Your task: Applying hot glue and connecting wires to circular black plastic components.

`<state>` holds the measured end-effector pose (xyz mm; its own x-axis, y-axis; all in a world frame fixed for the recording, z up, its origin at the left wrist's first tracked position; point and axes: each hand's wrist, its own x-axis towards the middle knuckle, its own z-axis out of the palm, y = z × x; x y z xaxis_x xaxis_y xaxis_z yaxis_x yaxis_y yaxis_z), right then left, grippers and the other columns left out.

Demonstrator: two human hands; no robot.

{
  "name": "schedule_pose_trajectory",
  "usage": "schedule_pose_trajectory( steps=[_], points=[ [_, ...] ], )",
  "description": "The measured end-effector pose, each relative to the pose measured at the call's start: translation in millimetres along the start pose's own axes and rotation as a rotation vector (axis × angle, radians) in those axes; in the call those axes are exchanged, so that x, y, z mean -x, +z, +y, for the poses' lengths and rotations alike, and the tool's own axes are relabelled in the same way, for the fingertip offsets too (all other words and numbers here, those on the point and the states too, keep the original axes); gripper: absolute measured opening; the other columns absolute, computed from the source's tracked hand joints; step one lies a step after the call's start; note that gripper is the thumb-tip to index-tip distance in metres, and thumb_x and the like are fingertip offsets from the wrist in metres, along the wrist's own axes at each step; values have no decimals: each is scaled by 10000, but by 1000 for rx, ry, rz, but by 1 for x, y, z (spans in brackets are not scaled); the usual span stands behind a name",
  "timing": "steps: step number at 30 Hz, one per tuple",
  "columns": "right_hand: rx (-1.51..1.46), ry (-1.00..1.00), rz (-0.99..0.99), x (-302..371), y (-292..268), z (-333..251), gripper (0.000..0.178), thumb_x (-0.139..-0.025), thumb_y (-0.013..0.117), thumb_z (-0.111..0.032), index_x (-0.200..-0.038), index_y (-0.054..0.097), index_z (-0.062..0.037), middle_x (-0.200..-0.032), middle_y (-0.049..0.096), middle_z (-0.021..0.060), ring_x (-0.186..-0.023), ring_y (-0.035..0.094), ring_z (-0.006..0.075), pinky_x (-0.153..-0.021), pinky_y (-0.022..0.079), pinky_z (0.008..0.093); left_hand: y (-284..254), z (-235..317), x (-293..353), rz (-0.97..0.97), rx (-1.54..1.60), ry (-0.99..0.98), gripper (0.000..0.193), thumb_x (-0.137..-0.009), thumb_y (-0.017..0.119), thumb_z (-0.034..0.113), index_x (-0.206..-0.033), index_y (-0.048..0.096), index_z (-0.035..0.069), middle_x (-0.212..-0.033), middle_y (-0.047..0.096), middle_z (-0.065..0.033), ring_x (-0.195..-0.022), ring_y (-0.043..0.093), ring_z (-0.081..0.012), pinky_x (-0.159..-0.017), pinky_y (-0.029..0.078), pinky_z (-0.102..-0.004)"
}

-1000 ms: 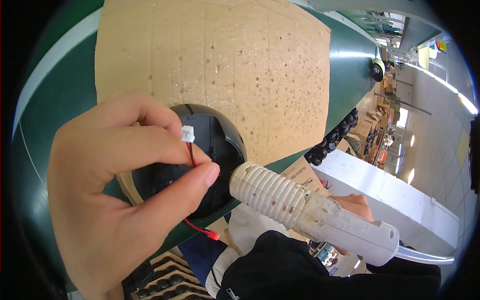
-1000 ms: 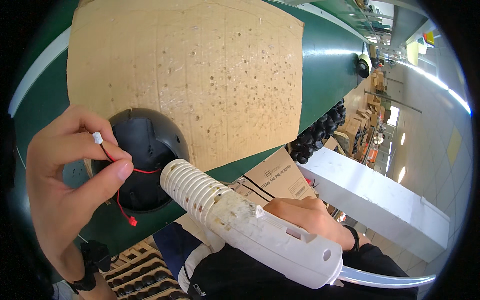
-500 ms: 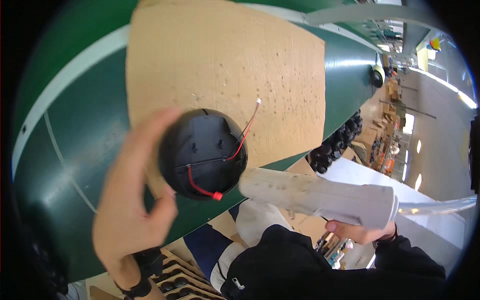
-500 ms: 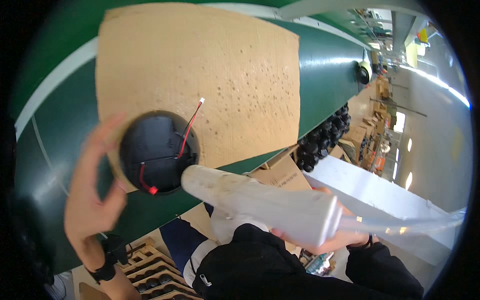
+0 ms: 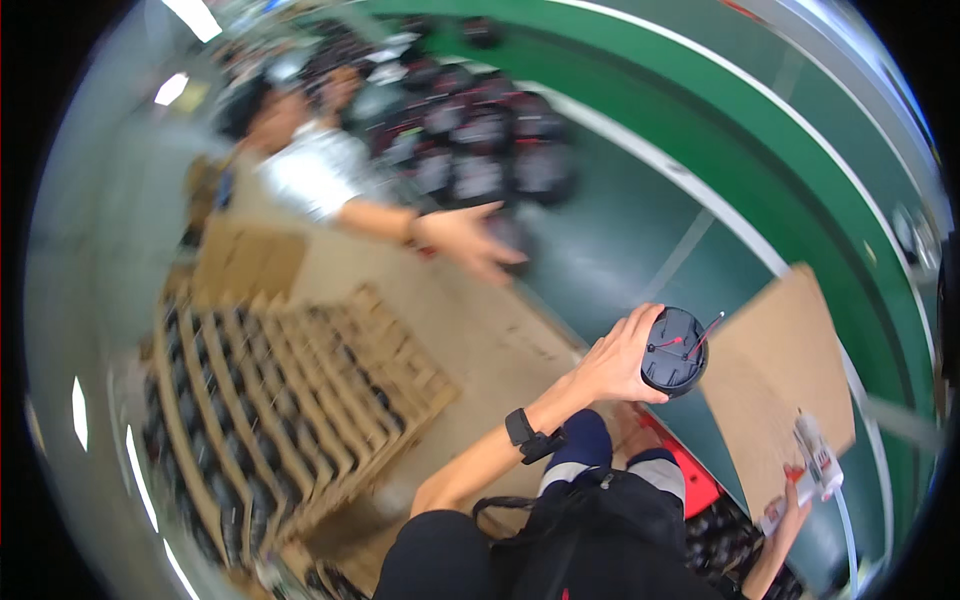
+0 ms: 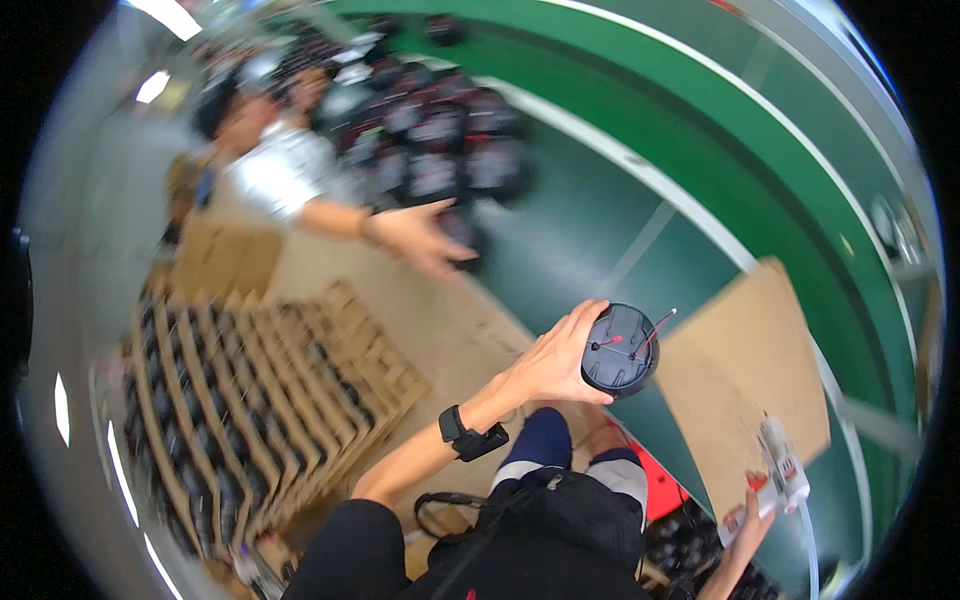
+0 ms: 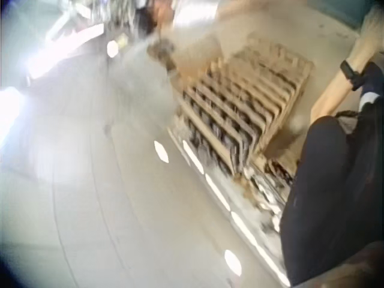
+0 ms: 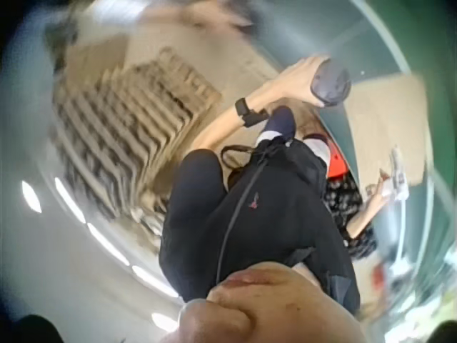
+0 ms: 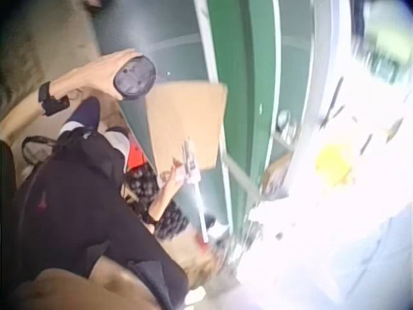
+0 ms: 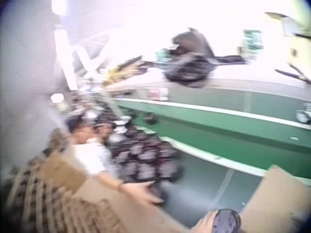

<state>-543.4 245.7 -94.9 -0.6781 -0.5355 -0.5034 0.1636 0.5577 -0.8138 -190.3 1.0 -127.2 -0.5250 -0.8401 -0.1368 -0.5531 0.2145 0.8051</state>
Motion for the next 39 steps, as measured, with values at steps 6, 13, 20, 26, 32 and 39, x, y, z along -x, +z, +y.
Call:
schedule_pose_trajectory(
  steps=[6,13,20,26,32,39],
  points=[
    [18,-95,-232,-19,44,-6,366,-895,631,-237,-1208,580,-55,-1059,669,62,-428,438,72,-354,302,213,-170,42,207,667,-57,-225,1163,-507,936,341,-1419,285,27,-1346,447,-192,-1242,489,-299,-1039,412,-388],
    [-42,-207,-364,-5,160,-16,382,-900,624,-255,-1226,577,-61,-1072,664,57,-450,445,67,-368,310,212,-295,63,548,1493,-407,-464,1023,-608,888,334,-1396,322,7,-1334,441,-157,-1226,459,-275,-1057,370,-407],
    [-58,-272,-356,43,238,-12,399,-904,616,-272,-1244,574,-68,-1084,659,51,-472,453,63,-381,319,211,-441,21,887,1996,-280,-1210,1136,-609,883,443,-1435,249,-12,-1373,417,-241,-1125,554,-365,-734,575,-523],
    [-51,-326,-196,92,219,-10,413,-909,610,-288,-1259,571,-73,-1094,654,46,-490,459,59,-393,326,210,-481,-44,963,2044,192,-1319,860,-717,802,435,-1364,458,-15,-1371,480,-173,-1208,507,-318,-852,531,-500],
    [-7,-356,-153,155,187,-8,358,-879,639,-309,-1181,653,-117,-990,665,-22,-677,526,54,-545,400,239,-499,-101,903,1484,246,-765,462,-1003,369,339,-1371,505,95,-1391,491,-51,-1256,471,-167,-1001,426,-400],
    [-176,-340,-168,132,229,-6,323,-798,730,-192,-1073,621,-64,-879,666,44,-456,539,96,-387,400,229,-523,-219,651,860,204,-505,420,-971,421,264,-1326,528,68,-1318,531,-75,-1184,510,-171,-961,446,-377]
  ],
)
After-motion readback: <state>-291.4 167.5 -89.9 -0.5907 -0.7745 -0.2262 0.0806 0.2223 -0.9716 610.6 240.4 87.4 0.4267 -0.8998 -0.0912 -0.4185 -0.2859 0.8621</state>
